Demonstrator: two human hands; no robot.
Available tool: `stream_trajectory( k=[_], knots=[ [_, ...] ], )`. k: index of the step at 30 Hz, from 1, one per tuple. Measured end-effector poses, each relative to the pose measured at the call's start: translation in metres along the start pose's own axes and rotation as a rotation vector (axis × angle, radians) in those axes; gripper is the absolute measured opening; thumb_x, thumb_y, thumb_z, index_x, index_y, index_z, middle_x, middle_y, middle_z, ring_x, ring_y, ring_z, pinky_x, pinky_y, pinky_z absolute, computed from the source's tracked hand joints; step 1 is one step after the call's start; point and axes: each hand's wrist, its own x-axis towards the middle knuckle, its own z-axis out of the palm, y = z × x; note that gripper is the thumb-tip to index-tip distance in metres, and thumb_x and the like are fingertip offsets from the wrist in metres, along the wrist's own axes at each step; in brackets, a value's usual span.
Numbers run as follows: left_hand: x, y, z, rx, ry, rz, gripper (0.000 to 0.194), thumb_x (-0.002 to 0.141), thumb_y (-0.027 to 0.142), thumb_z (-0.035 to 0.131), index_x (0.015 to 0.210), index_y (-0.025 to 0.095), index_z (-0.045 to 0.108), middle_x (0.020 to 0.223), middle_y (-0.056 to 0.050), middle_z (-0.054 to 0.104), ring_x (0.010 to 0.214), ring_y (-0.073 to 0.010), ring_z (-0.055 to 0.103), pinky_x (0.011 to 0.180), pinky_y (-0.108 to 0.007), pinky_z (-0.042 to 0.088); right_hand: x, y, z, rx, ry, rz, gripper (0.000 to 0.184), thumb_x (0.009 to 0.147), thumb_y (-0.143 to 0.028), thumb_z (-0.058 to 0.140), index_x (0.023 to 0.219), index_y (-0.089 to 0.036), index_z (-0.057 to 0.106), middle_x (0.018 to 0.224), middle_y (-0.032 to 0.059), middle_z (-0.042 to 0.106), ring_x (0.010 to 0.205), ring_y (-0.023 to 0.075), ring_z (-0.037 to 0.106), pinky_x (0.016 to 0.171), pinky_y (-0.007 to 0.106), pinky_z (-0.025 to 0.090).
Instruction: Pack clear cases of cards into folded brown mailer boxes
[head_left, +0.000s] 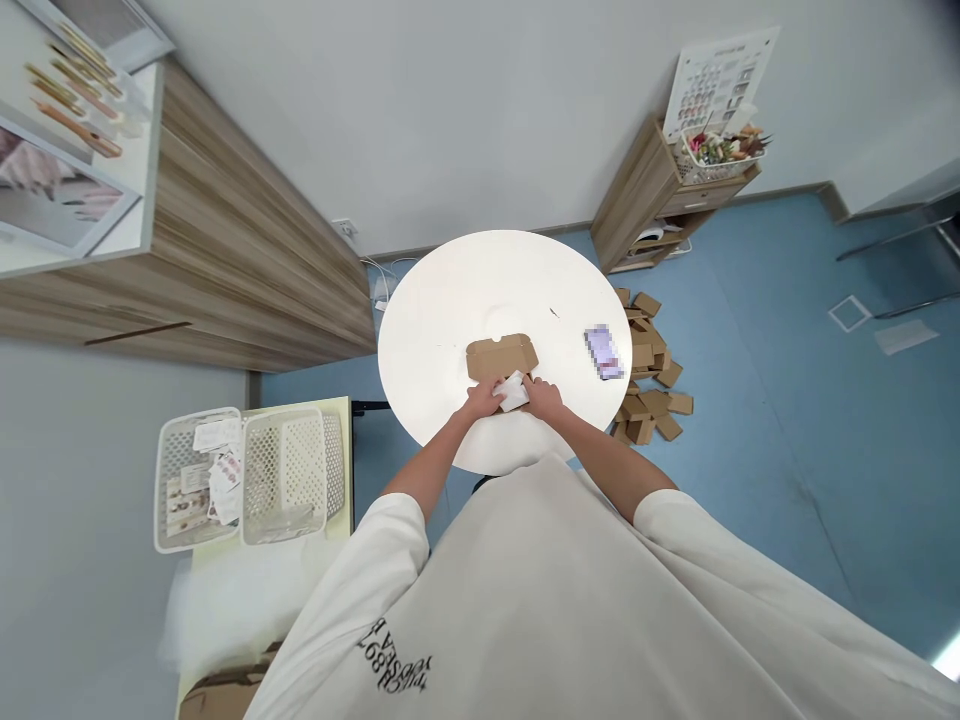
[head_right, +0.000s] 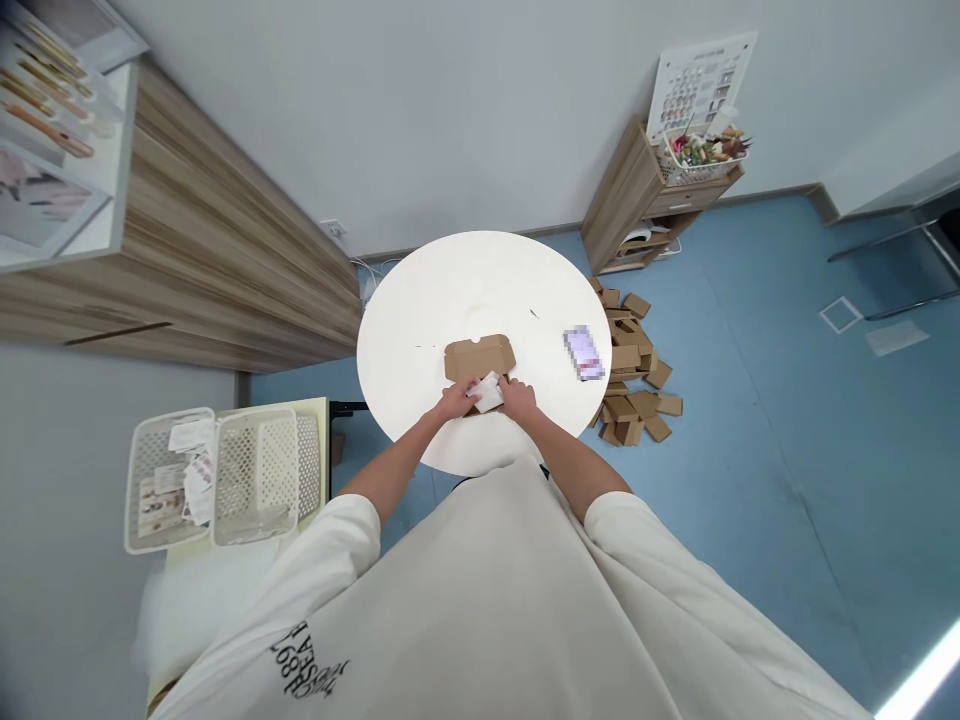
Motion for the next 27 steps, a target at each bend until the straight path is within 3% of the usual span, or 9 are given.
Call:
stream_trajectory(
  k=[5, 8, 11, 14, 20, 23, 27],
  knots=[
    [0.009, -0.017, -0.013, -0.226, -0.095, -0.007, 0.023, 0.082, 0.033, 0.062, 0.103, 0.024, 0.060, 0.100, -0.002, 0.070, 0.094, -0.0231, 0.064, 0.093, -0.042, 0.048, 0.000, 0.002, 0.000, 0.029, 0.005, -0.011, 0.086, 0.085, -0.042, 0.075, 0.153, -0.029, 0.025, 0.126, 0.0149, 0.059, 0.108, 0.0299, 0.061, 0.087, 0.036, 0.041],
    [0.013, -0.024, -0.017, -0.342, -0.077, -0.029, 0.022, 0.080, 0.035, 0.067, 0.098, 0.023, 0.060, 0.097, -0.004, 0.069, 0.094, -0.0241, 0.065, 0.089, -0.041, 0.050, 0.000, 0.002, -0.002, 0.040, -0.017, 0.002, 0.090, 0.084, -0.041, 0.076, 0.155, -0.031, 0.022, 0.127, 0.0147, 0.059, 0.109, 0.0297, 0.061, 0.088, 0.035, 0.040],
    [0.015, -0.017, -0.011, -0.185, -0.039, -0.111, 0.020, 0.077, 0.032, 0.071, 0.094, 0.025, 0.063, 0.093, -0.004, 0.070, 0.101, -0.0302, 0.064, 0.101, -0.051, 0.043, 0.000, 0.002, -0.004, 0.048, -0.035, 0.012, 0.093, 0.083, -0.043, 0.076, 0.156, -0.032, 0.019, 0.129, 0.0144, 0.059, 0.110, 0.0303, 0.061, 0.089, 0.035, 0.040],
    [0.014, -0.002, 0.005, 0.036, -0.005, -0.091, 0.022, 0.082, 0.031, 0.066, 0.103, 0.027, 0.065, 0.098, -0.008, 0.070, 0.114, -0.0354, 0.059, 0.109, -0.056, 0.031, 0.000, 0.003, -0.005, 0.056, -0.031, 0.002, 0.092, 0.084, -0.043, 0.075, 0.157, -0.032, 0.019, 0.130, 0.0148, 0.058, 0.112, 0.0307, 0.060, 0.091, 0.036, 0.040],
    [0.010, 0.016, 0.031, 0.293, 0.175, -0.023, 0.024, 0.093, 0.026, 0.053, 0.114, 0.025, 0.065, 0.129, -0.017, 0.058, 0.130, -0.0370, 0.046, 0.107, -0.052, 0.028, 0.001, 0.005, -0.002, 0.057, -0.029, -0.014, 0.092, 0.084, -0.042, 0.075, 0.157, -0.030, 0.020, 0.131, 0.0154, 0.057, 0.114, 0.0311, 0.059, 0.091, 0.037, 0.040],
    [0.011, 0.014, 0.037, 0.334, 0.223, -0.037, 0.025, 0.095, 0.025, 0.053, 0.117, 0.024, 0.063, 0.128, -0.018, 0.057, 0.128, -0.0364, 0.047, 0.107, -0.051, 0.028, 0.002, 0.005, -0.001, 0.046, -0.020, -0.013, 0.092, 0.084, -0.043, 0.076, 0.157, -0.029, 0.021, 0.130, 0.0152, 0.058, 0.113, 0.0309, 0.059, 0.091, 0.037, 0.041],
    [0.012, 0.009, 0.041, 0.327, 0.200, -0.017, 0.033, 0.095, 0.018, 0.048, 0.127, 0.022, 0.057, 0.118, -0.016, 0.063, 0.119, -0.0332, 0.055, 0.107, -0.047, 0.028, 0.002, 0.004, -0.002, 0.036, -0.029, -0.008, 0.093, 0.085, -0.043, 0.075, 0.158, -0.029, 0.019, 0.131, 0.0157, 0.058, 0.114, 0.0307, 0.059, 0.091, 0.036, 0.041]
  ],
)
